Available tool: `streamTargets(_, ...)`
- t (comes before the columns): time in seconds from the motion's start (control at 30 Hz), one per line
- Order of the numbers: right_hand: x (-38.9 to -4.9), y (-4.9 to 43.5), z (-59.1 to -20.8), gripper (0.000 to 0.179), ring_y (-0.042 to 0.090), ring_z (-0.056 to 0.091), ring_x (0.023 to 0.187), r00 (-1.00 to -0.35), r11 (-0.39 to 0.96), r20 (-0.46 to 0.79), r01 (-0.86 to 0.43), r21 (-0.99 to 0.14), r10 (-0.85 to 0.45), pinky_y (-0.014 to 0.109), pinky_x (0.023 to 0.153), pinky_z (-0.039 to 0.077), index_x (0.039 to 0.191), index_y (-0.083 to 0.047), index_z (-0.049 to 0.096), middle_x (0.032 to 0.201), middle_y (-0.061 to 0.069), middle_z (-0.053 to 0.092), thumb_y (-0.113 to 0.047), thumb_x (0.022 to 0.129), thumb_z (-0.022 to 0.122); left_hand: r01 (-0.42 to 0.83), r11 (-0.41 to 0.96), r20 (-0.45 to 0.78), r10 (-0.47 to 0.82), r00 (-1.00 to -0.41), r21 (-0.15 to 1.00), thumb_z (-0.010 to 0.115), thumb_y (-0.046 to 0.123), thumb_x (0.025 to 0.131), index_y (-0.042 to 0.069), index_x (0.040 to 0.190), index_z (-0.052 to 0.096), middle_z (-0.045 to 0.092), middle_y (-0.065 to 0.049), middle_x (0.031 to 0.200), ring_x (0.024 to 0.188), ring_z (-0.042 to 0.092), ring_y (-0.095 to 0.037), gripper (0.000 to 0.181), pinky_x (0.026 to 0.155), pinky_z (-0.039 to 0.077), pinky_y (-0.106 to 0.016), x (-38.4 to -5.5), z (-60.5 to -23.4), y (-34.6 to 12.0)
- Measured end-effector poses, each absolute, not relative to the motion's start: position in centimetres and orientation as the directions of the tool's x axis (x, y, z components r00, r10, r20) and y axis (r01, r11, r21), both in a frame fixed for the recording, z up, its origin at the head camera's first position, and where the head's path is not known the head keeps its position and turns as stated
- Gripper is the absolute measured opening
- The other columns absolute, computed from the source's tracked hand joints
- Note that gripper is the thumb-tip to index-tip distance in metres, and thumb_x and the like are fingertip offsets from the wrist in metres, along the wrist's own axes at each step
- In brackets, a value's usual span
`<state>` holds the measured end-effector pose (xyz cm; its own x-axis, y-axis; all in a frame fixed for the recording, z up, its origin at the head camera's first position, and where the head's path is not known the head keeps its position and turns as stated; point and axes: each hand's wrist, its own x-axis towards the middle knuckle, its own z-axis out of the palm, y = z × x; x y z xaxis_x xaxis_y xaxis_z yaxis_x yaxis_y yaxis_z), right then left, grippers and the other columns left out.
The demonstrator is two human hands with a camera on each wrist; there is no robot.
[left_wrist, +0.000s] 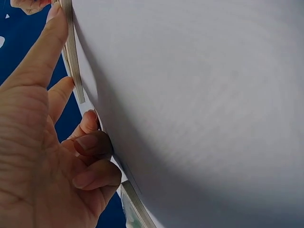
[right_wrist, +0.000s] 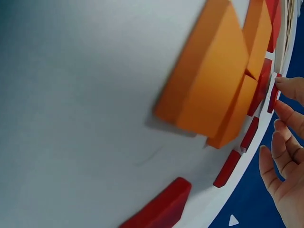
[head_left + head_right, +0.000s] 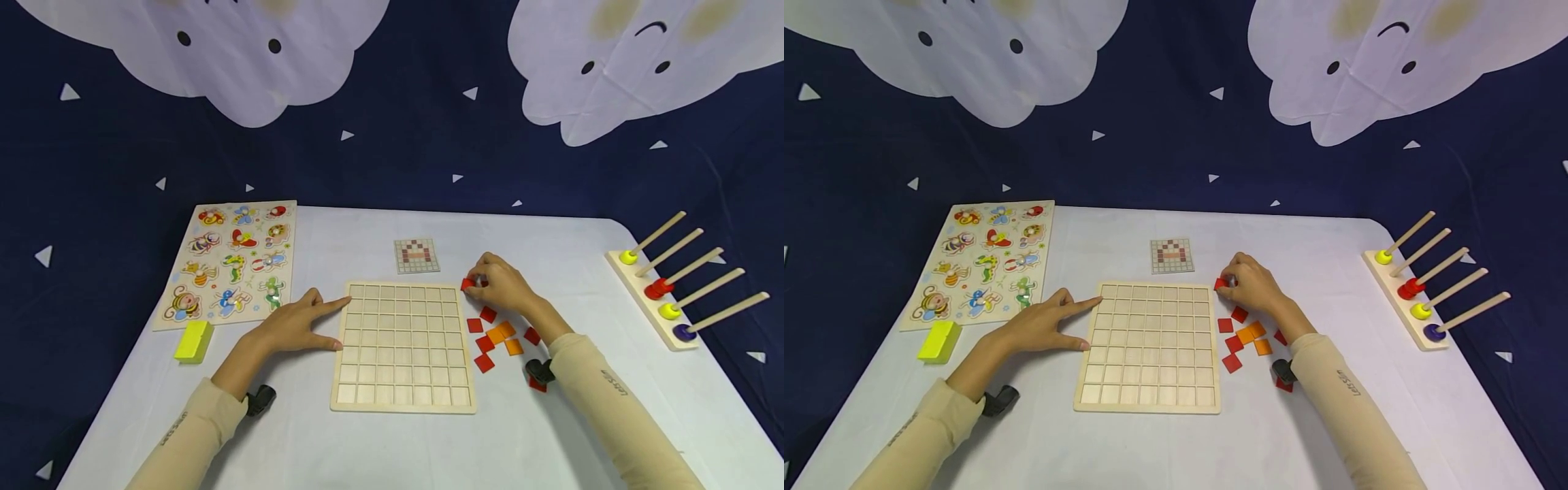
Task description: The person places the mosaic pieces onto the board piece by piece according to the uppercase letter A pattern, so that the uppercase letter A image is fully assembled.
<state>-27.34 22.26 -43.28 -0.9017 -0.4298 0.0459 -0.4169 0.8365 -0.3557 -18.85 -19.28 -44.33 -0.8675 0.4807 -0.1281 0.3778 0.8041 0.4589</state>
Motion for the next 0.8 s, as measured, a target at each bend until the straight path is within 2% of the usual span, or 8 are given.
streamTargets(0.23,-27.2,21.6,-42.5,0.027,0.022,0.054,0.089,-0.89,0.817,0.073,-0.444,-0.367,-0.451,0.039,0.076,0.046,0.1,-0.006,0.075,0.104,0.007,0.057,-0.026,0.083,0.08,0.385,0.803,-0.116,0.482,-0.869,0.454,0.076,0.061,0.077,0.029,0.151,0.043,0.044,-0.003,0.099,0.065,0.037,-0.014,0.087,0.057,0.033,-0.028,-18.8,-44.4,-19.3)
streamTargets(0.53,-26.7,19.2,-41.7,0.027,0.024,0.054,0.097,-0.857,0.774,0.083,-0.496,-0.392,-0.508,0.044,0.082,0.049,0.101,-0.006,0.075,0.105,0.006,0.056,-0.026,0.082,0.081,0.372,0.808,-0.129,0.474,-0.871,0.458,0.077,0.058,0.077,0.031,0.152,0.042,0.043,-0.002,0.099,0.065,0.036,-0.014,0.087,0.058,0.032,-0.028,-18.8,-44.4,-19.2)
streamTargets(0.8,-26.5,17.2,-41.7,0.026,0.024,0.055,0.096,-0.813,0.722,0.104,-0.561,-0.405,-0.573,0.042,0.084,0.049,0.101,-0.005,0.075,0.103,0.006,0.057,-0.024,0.083,0.08,0.376,0.805,-0.124,0.477,-0.87,0.459,0.077,0.058,0.077,0.03,0.152,0.042,0.042,-0.002,0.097,0.064,0.035,-0.014,0.087,0.057,0.032,-0.028,-18.8,-44.4,-19.2)
